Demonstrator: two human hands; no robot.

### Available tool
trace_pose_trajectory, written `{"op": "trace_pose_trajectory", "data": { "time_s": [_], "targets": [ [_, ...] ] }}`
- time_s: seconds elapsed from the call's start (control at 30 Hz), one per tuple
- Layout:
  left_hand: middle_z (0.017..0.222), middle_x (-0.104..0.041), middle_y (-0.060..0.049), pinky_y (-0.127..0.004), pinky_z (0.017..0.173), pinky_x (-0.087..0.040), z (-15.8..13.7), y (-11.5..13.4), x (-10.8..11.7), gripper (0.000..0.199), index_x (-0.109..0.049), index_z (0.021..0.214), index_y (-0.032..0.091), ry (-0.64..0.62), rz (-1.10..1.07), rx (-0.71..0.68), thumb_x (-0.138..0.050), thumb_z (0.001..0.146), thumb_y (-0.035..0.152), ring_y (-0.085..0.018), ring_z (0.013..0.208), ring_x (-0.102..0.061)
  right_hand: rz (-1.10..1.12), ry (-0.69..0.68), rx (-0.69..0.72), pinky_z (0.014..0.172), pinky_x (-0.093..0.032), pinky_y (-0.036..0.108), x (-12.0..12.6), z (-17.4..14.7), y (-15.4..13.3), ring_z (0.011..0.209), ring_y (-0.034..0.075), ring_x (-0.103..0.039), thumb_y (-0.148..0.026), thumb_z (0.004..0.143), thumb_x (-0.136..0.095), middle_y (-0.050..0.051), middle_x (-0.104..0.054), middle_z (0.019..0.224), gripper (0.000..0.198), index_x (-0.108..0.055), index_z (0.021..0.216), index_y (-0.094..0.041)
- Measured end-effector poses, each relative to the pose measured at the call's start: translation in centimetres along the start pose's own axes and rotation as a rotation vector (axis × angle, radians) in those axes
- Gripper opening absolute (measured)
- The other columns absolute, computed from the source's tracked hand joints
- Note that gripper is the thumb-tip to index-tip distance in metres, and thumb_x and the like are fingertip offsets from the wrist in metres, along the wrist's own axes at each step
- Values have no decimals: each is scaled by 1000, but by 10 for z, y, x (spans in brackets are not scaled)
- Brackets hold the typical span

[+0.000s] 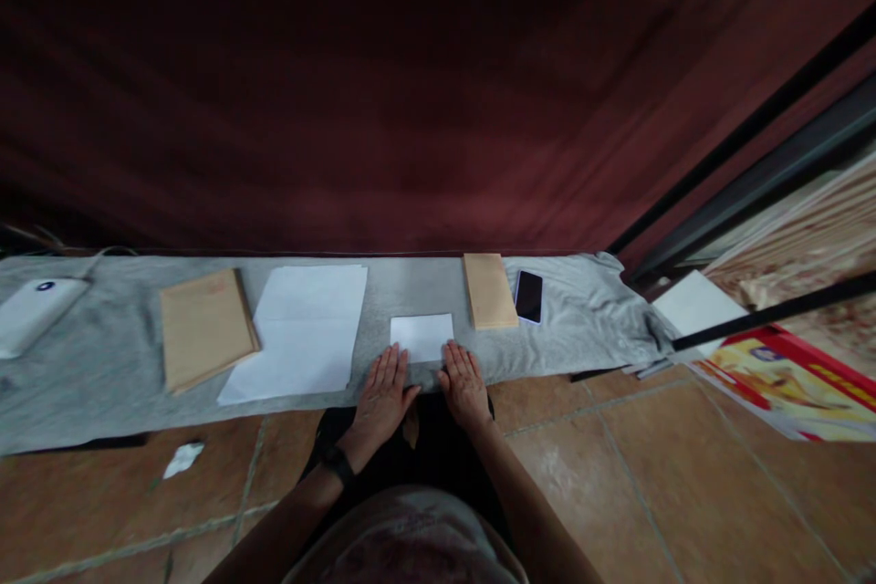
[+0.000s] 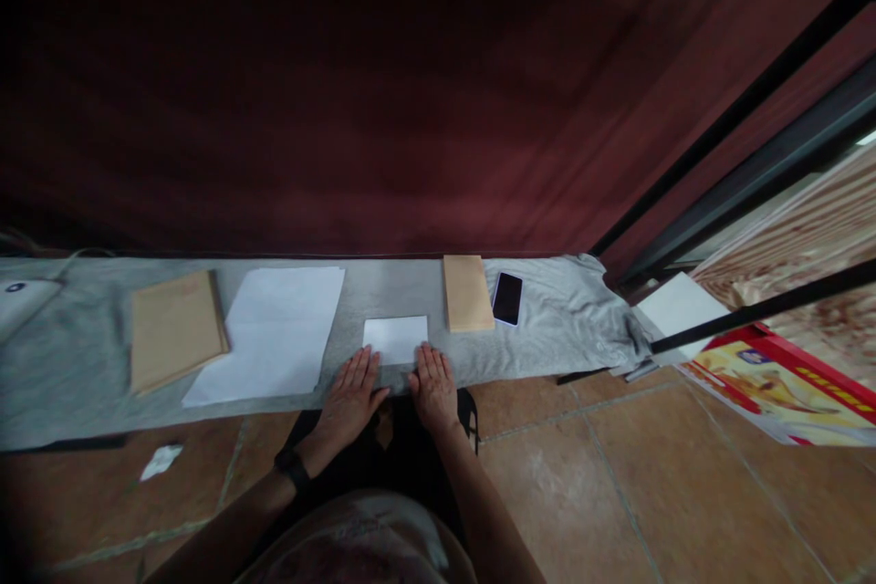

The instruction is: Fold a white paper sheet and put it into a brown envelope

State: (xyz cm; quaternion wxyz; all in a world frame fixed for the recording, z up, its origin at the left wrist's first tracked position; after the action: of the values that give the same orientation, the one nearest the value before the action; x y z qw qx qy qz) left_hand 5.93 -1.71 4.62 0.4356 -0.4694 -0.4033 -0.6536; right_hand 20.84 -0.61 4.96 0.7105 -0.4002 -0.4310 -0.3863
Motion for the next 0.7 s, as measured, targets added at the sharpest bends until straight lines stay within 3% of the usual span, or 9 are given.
{"op": "trace_pose_trajectory", "data": {
  "time_s": [0.2, 0.43, 0.7],
  "targets": [
    [157, -39, -19, -49, 121, -28, 17, 22, 5, 64, -32, 152, 6, 3, -43, -52, -36, 100, 43, -28, 149, -31, 5, 15, -13, 118, -32, 45, 1, 0, 1, 144, 24, -38, -31, 105, -38, 13, -43, 155, 52, -35, 154, -13],
    [156, -41, -19, -46, 121, -28, 40, 49, -6, 61, -37, 150, 7, -12, -89, -129, -36, 100, 42, -27, 148, -33, -12, -9, 22, 120, -28, 44, -2, -2, -1, 147, 24, -32, -28, 105, -34, 13, -38, 158, 52, -35, 153, -8],
    [156, -39, -22, -46, 121, -28, 41, 24, -7, 67, -37, 149, 3, -19, -64, -62, -32, 100, 49, -28, 149, -30, -24, 12, -3, 119, -30, 44, -1, 0, 0, 145, 24, -37, -32, 105, -38, 14, -43, 155, 51, -39, 151, -10]
  ]
}}
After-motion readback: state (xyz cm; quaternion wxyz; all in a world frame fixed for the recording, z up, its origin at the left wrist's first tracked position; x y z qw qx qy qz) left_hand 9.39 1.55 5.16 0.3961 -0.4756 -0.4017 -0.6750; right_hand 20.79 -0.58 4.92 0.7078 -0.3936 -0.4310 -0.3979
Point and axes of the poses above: each hand's wrist, its own z-axis towards the middle knuckle, its own x-axis out of the back of the hand, y = z × x, the point moved 10 cm from there along z, towards the middle knuckle
